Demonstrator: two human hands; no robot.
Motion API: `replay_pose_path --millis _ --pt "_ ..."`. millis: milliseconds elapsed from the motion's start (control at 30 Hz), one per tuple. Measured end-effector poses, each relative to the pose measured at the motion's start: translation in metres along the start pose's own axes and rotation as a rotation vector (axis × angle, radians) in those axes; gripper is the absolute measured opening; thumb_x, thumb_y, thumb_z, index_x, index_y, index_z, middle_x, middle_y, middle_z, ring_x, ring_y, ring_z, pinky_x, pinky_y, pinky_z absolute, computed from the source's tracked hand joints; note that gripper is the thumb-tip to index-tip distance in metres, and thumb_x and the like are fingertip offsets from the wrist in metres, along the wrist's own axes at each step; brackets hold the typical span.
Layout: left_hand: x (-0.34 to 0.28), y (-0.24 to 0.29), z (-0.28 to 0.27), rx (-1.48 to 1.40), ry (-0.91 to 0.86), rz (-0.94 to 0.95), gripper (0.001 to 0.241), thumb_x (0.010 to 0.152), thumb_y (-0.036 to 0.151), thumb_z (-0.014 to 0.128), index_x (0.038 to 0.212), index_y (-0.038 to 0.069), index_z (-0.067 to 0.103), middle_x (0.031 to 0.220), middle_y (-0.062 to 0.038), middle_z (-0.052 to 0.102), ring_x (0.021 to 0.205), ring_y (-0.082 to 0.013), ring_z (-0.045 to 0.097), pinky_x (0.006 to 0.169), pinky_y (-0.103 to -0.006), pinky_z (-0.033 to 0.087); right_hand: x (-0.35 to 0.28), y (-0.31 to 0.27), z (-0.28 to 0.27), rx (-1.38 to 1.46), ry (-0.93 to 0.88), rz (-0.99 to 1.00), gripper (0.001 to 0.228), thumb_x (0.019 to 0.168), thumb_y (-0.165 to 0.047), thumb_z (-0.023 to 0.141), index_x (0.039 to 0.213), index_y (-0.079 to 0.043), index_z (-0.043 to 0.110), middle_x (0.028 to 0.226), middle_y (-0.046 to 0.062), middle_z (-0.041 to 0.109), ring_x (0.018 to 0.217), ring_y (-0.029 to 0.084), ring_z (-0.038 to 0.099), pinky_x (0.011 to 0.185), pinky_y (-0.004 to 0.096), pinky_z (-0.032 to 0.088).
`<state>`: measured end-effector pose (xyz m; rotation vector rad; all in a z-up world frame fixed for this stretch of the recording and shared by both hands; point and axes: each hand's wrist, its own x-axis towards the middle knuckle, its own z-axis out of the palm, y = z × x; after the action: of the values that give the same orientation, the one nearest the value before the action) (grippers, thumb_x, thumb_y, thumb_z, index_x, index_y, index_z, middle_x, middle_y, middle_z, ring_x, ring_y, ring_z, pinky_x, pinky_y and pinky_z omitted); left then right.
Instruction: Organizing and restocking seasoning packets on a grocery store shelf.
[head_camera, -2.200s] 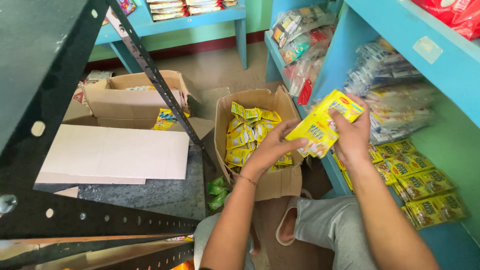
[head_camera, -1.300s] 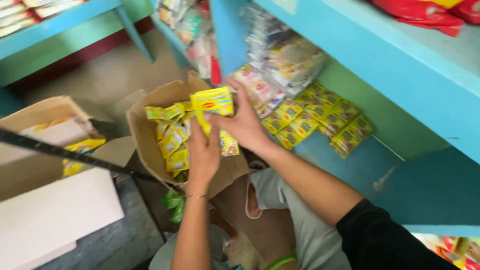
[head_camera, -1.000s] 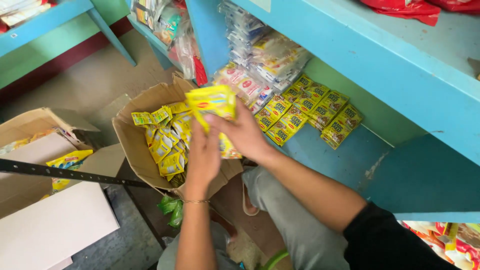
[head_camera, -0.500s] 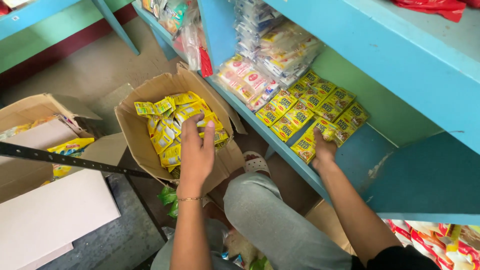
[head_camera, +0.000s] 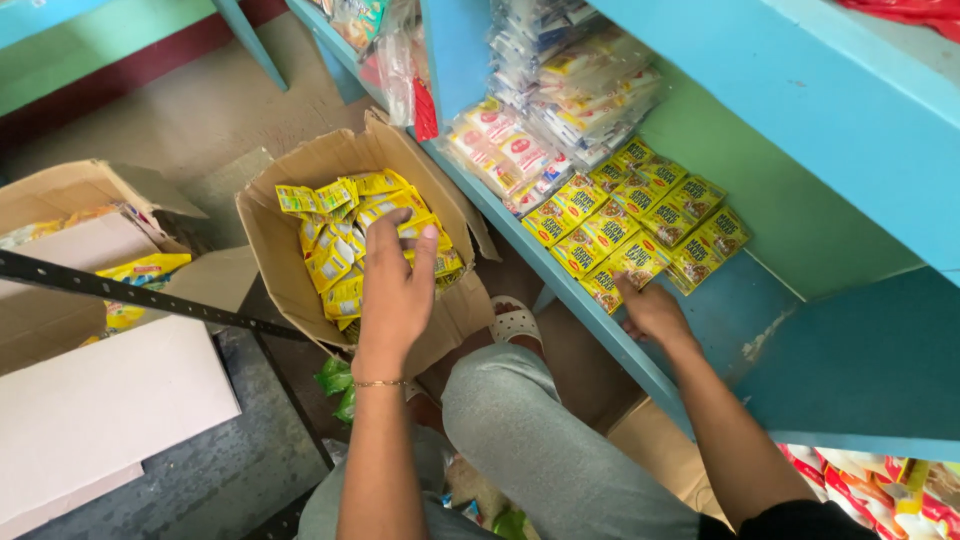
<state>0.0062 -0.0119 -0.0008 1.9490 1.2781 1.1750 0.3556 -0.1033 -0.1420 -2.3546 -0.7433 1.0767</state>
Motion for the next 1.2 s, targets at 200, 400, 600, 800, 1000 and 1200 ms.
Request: replay_pose_path --millis 200,400,600,800,1000,1200 --pt "0.0 0.0 -0.006 0.007 0.031 -0.055 0.045 0.106 0.03 0.058 0.131 -0.007 0.051 0.126 -0.024 0.06 0.099 -0.0301 0.067 0.092 -0.0417 0.052 0.017 0.014 -0.009 -0.468 0.242 -0.293 0.068 0.097 -0.066 0.05 0.117 -0.004 0.071 0.116 0.028 0.067 0.108 0.047 0.061 0.091 0.054 0.049" --pt "0.007 -0.017 -0.023 0.043 0.357 -0.043 0.042 0.107 0.027 0.059 0.134 -0.004 0.051 0.13 -0.023 0.06 0.104 -0.0307 0.065 0.094 -0.0406 0.052 -0.036 -0.035 -0.013 -0.204 0.613 -0.694 0.068 0.104 -0.053 0.058 0.152 -0.004 0.049 0.154 0.031 0.044 0.147 0.052 0.037 0.125 0.059 0.029" --pt "0.012 -0.066 -0.043 -0.328 0.736 -0.241 0.033 0.11 0.03 0.058 0.125 0.001 0.06 0.12 -0.015 0.068 0.108 -0.025 0.066 0.1 -0.0367 0.053 0.045 -0.01 0.031 -0.685 0.351 -0.833 0.074 0.103 -0.048 0.058 0.161 -0.008 0.035 0.165 0.03 0.017 0.146 0.057 0.011 0.109 0.076 0.006" --pt "0.017 -0.07 -0.057 -0.794 0.839 -0.394 0.032 0.103 0.034 0.054 0.12 0.006 0.056 0.122 -0.007 0.065 0.106 -0.0216 0.065 0.087 -0.0346 0.049 -0.012 -0.073 0.039 -0.346 0.465 -0.875 0.067 0.104 -0.041 0.066 0.154 0.001 0.047 0.165 0.031 0.028 0.15 0.056 0.021 0.116 0.072 0.013" --pt "0.019 -0.074 -0.054 -0.791 0.868 -0.359 0.029 0.106 0.03 0.055 0.12 0.005 0.056 0.124 -0.009 0.064 0.108 -0.022 0.064 0.09 -0.0355 0.049 -0.009 -0.186 0.118 -0.318 -0.218 -1.19 0.05 0.087 -0.027 0.074 0.129 -0.001 0.063 0.12 0.02 0.07 0.113 0.035 0.068 0.098 0.043 0.052" --pt "0.024 -0.047 -0.07 -0.852 0.923 -0.392 0.026 0.105 0.028 0.054 0.119 0.006 0.057 0.126 -0.009 0.065 0.11 -0.0212 0.064 0.092 -0.0355 0.049 0.054 -0.237 0.279 -1.01 -0.697 -1.357 0.058 0.073 -0.025 0.083 0.126 -0.01 0.066 0.12 0.018 0.069 0.112 0.039 0.064 0.095 0.048 0.051"
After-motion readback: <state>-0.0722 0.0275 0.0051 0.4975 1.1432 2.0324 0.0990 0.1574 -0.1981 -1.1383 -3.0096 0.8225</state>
